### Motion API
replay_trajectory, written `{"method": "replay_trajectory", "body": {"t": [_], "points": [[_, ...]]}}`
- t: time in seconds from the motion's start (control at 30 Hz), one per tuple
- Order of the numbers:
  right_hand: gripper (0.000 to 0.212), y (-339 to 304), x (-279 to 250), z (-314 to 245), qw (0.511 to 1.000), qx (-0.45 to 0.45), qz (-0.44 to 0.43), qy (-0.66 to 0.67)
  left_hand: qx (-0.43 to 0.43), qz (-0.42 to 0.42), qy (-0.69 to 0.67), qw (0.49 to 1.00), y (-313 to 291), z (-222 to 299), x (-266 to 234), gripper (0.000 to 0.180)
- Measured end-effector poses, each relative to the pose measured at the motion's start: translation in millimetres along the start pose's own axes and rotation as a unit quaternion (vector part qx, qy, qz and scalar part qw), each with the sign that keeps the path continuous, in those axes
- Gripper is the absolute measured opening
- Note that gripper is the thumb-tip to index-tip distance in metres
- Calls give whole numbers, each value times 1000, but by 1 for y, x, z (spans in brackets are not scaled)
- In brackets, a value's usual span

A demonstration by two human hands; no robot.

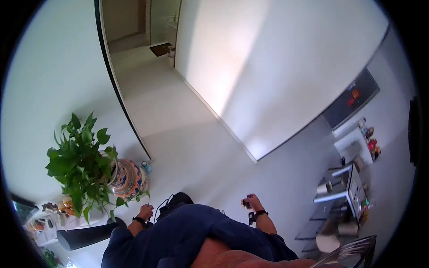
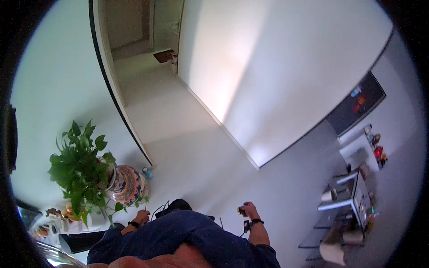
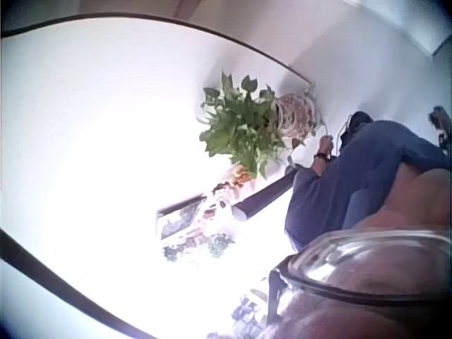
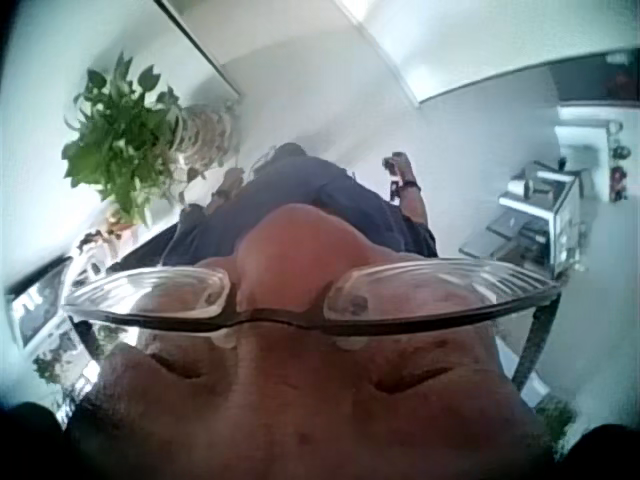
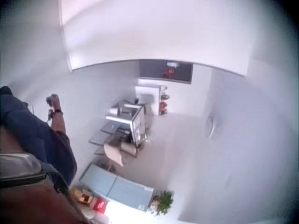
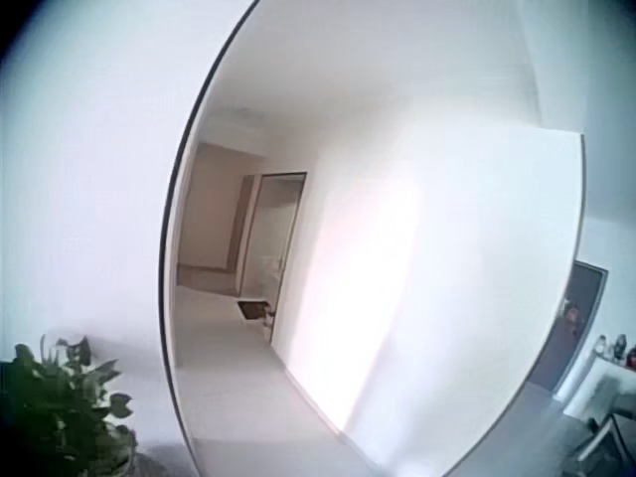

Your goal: The person uses a screwdriver to work on a toilet tank fixture, walks to a drawer in a living area to retrieve a headlamp, and returns to the bathroom to handle the headlamp and screwdriver at the toilet.

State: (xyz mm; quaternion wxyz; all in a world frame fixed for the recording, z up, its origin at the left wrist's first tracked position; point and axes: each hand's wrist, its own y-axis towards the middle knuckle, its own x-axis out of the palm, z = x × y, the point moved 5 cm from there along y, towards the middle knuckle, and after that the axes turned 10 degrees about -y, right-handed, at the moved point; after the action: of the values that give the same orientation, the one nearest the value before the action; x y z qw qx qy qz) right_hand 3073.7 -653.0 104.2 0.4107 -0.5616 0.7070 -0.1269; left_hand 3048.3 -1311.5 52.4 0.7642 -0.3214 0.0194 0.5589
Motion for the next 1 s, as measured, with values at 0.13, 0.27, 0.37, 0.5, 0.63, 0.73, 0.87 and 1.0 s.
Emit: {"method": "replay_trajectory", "body": {"t": [0.13, 0.27, 0.37, 0.5, 0.63, 0.73, 0.87, 1.0], "points": [[44, 96, -13, -142, 994, -80, -44, -65, -144, 18, -74, 987, 58, -11, 25, 13], [45, 155, -8, -212, 979, -111, -73, -155, -75, -11, -4, 997, 157, -12, 20, 14], [47, 172, -13, -237, 973, -44, -93, -206, 51, -35, 159, 985, 235, 37, 0, 12], [47, 223, -27, -256, 967, 14, -105, -233, -1, 58, -30, 998, 356, 77, -59, 20], [39, 368, -44, -151, 895, -164, -135, -393, -188, 121, -289, 931, 438, 229, -117, 25], [33, 473, -42, -155, 705, -365, -179, -581, -166, 179, -324, 914, 482, 225, -143, 28], [21, 519, -3, -402, 828, -263, -175, -463, -88, 178, -10, 980, 534, 188, -175, 22], [17, 628, 48, -568, 879, -50, -296, -369, -86, 193, -99, 972, 539, 209, -189, 22]]}}
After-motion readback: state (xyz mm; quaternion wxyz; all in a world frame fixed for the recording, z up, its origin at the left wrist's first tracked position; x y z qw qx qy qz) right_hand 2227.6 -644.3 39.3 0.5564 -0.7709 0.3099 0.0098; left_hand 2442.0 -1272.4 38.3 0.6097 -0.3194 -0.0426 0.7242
